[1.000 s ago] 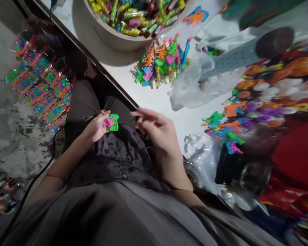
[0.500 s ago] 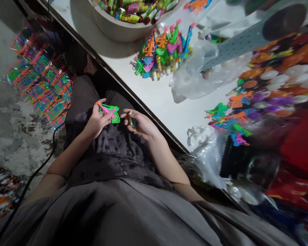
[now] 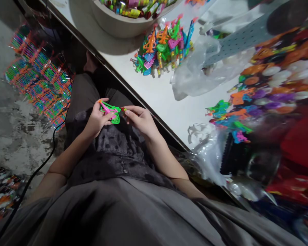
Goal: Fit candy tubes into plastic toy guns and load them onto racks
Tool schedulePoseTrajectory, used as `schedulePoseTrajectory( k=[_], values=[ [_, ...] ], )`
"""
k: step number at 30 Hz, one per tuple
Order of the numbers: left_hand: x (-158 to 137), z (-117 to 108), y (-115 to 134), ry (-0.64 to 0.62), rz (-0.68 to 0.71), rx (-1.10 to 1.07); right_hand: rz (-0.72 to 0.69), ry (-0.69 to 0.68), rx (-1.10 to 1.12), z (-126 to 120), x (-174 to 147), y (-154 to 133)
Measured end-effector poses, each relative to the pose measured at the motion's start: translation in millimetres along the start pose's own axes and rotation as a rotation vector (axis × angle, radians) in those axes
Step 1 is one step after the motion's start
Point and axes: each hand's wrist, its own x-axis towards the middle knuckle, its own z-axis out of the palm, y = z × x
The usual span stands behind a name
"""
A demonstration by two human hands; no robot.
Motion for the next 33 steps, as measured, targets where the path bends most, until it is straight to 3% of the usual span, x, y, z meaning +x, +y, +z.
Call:
schedulePoseTrajectory(
  k=[9, 17, 23, 26, 30, 33],
  values=[
    [4.0, -2.1, -1.4, 0.025, 0.018, -0.019, -0.071, 0.001, -0.209, 1.6, 4.8, -0.6],
    [9.4, -10.5, -6.2, 0.027, 0.021, 0.016, -0.2, -0.113, -0.429, 2.0, 8.5, 4.6],
    [29.1, -19.8, 3.6, 0.009, 0.063, 0.001, -0.249, -0.15, -0.549, 0.4, 28.5, -3.0],
    [41.2, -33.5, 10.9, -0.002, 0.076, -0.055, -0.306, 0.06, -0.586, -21.8, 44.6, -24.9],
    [56.0, -70.4, 14.0, 0.077, 0.054, -0.089, -0.413, 0.59, -0.667, -78.6, 75.2, -59.6],
    [66.4, -101.9, 9.9, 0.145, 0.03, -0.092, -0.41, 0.886, -0.671, -116.7, 107.2, -74.0]
  ],
)
